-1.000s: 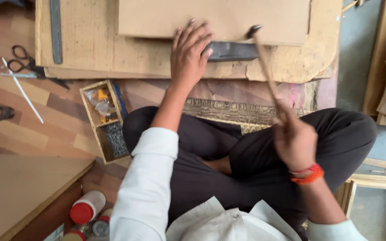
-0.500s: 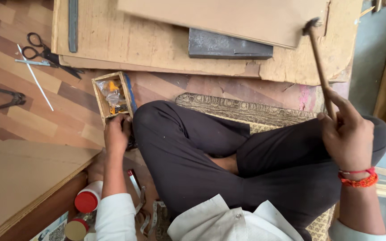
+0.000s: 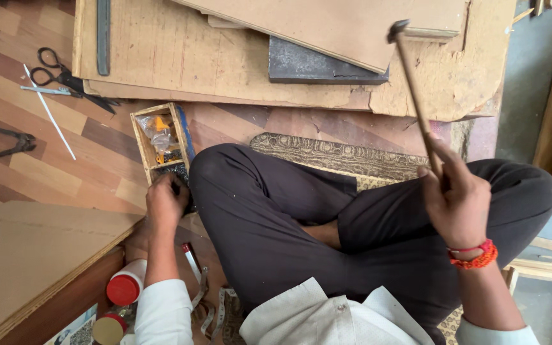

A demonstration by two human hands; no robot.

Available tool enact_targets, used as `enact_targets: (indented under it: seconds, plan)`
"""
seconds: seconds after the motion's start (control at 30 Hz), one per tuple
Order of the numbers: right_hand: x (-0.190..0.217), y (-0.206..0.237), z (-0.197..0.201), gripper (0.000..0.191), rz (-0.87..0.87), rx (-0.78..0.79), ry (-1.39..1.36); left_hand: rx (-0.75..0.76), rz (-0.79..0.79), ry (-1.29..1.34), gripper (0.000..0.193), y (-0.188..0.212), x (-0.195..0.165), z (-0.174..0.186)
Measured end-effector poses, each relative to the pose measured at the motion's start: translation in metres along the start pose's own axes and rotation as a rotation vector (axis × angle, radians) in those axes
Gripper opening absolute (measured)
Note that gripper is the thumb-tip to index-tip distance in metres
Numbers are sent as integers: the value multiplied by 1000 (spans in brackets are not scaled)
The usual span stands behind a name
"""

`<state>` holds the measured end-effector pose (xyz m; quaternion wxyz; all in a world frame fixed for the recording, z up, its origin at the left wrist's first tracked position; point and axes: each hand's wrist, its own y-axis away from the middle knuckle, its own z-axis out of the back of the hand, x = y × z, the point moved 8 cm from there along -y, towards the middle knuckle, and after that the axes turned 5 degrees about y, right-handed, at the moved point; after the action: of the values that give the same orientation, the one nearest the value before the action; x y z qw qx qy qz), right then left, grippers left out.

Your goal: The person sits on the floor and uses a hammer to drive nails into wooden frames placed on a metal block. They repeatedly pick up nails, position them, and hammer them into the wood to assemble the frames.

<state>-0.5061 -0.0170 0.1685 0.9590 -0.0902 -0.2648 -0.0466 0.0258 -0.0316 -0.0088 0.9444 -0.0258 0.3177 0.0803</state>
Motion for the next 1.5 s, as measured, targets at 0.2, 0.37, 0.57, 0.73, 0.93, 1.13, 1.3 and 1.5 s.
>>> enact_targets:
  seconds: [0.2,0.37,0.57,0.73,0.93,1.13,1.3,1.5]
  plan:
    - [10,-6,-30,46,81,43,68,-135,130,374,11,-33,-34,22]
    - [10,-4,-47,49,88,69,137,-164,-489,407,15,-105,-176,12]
    - [9,-6,-50,50,122,20,128,55,-605,414,14,-172,-322,-100]
    - [9,-13,-46,48,111,18,113,8,-713,363,21,-183,-339,-129]
    - [19,-21,-39,44,205,-66,31,14,-706,389,23,-182,-331,-138]
    - [24,-17,-33,46,236,-107,-35,57,-670,371,24,-192,-329,-147]
    - [26,-14,-21,49,282,-228,-144,25,-689,359,36,-197,-322,-145]
    - [31,-16,-17,50,363,-272,-56,-9,-684,340,40,-193,-319,-142]
